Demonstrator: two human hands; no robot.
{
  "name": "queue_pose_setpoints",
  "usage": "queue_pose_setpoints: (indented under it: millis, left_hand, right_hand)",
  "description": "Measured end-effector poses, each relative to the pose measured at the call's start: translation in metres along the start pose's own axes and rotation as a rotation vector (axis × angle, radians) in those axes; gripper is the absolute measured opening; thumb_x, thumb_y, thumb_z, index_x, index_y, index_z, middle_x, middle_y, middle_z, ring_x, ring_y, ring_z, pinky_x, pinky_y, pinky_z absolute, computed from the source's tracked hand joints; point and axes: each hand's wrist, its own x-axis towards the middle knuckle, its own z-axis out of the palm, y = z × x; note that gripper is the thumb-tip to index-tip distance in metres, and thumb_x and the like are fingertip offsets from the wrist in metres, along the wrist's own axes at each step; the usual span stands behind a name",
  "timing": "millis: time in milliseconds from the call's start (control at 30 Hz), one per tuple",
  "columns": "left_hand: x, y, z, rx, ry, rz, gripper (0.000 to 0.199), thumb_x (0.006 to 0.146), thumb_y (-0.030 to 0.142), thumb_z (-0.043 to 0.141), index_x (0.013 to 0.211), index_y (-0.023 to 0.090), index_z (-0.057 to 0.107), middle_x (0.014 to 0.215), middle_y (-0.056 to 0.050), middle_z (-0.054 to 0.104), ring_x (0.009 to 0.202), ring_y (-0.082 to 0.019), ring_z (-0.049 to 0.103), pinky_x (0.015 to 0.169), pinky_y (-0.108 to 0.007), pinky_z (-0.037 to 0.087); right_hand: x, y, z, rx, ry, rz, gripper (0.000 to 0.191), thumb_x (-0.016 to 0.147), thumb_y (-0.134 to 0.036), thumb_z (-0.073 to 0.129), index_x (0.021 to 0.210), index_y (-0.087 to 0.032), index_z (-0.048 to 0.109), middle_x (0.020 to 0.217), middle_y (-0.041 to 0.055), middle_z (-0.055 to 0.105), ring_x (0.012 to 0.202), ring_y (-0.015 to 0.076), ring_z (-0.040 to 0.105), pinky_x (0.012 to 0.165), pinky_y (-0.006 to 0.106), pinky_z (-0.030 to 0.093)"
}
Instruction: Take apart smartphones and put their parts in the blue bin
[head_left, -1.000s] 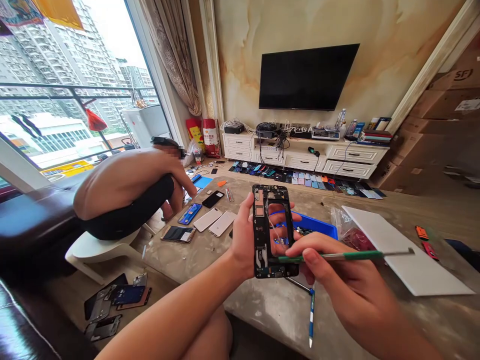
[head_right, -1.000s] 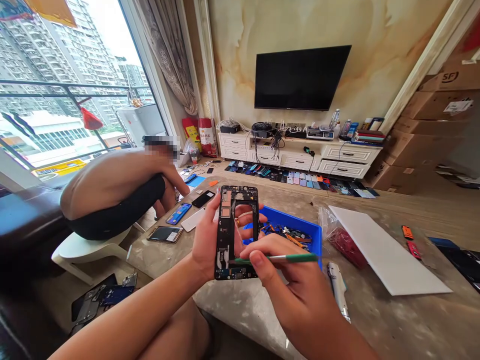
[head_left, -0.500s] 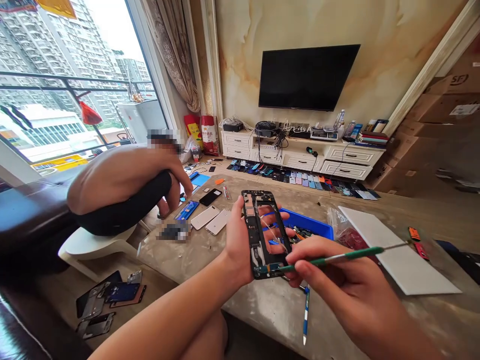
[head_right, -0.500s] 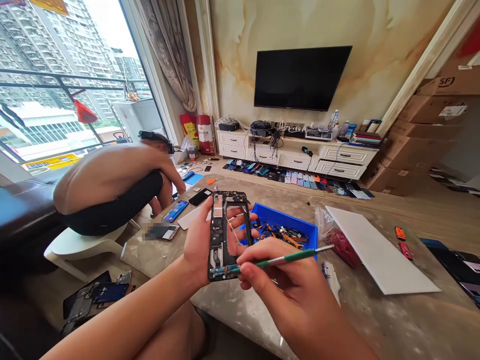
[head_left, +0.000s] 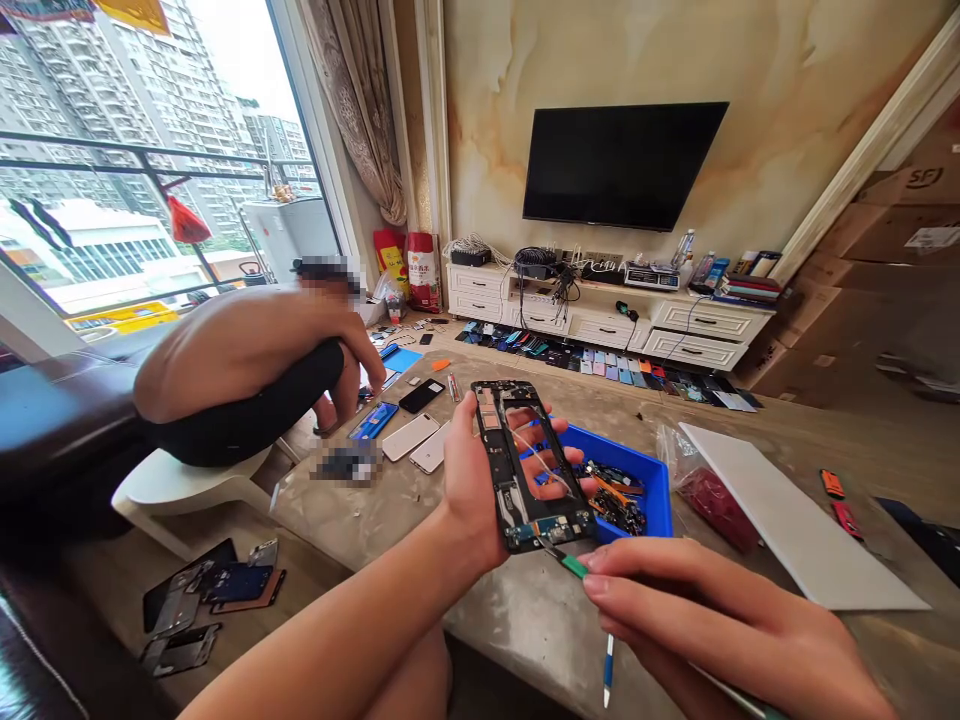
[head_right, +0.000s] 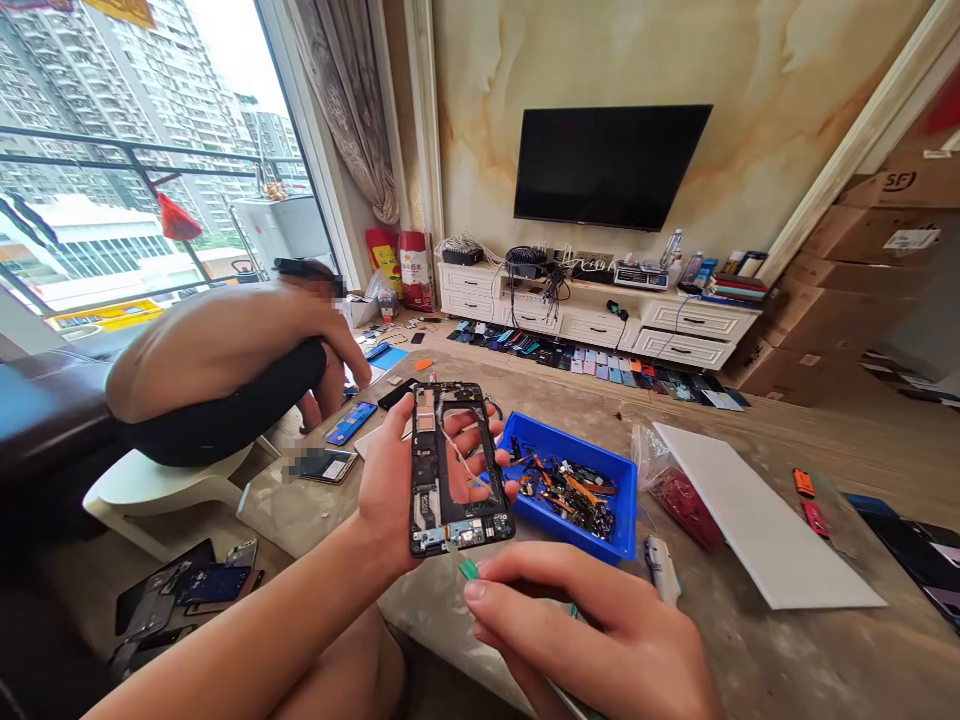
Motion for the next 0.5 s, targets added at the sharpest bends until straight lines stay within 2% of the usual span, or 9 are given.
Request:
queue_pose_setpoints:
  millis: [200,367,500]
  left_hand:
    - [0.0004,0.0011,-0.0005,-0.017,-0.004,-0.014,0.069,0.095,0.065,0.026,0.117,0.009,0.06,0.1,-0.018,0.068,0.08,-0.03,0.068,0.068,-0.048,0.058]
    - [0.0019,0.0013,-0.0031,-0.045,-0.033,-0.011,0.07,0.095,0.066,0.027,0.119,0.009,0.059,0.1,-0.018,0.068,0.08,-0.03,0.068,0.066,-0.046,0.058]
    - [0.0022,0.0015,-0.0033,-0.017,-0.02,-0.012,0.07,0.095,0.066,0.027,0.119,0.009,0.059,0.1,-0.018,0.068,0.077,-0.029,0.068,0.062,-0.045,0.057]
  right_hand:
    - [0.0009,-0.0037,-0.0007,0.041,0.005,0.043,0.025,0.088,-0.011,0.069,0.109,-0.023,0.073,0.102,0.005,0.076,0.086,0.0127,0.076,0.078,0.011,0.059]
    - [-0.001,-0.0057,0.0031,0.053,0.062,0.09,0.022,0.089,-0.013,0.068,0.106,-0.025,0.074,0.1,0.0034,0.076,0.085,0.0123,0.075,0.077,0.011,0.059]
    - [-0.0016,-0.0053,0.0034,0.055,0.028,0.061,0.025,0.086,-0.012,0.07,0.107,-0.025,0.073,0.101,0.0036,0.076,0.085,0.0125,0.076,0.078,0.011,0.059]
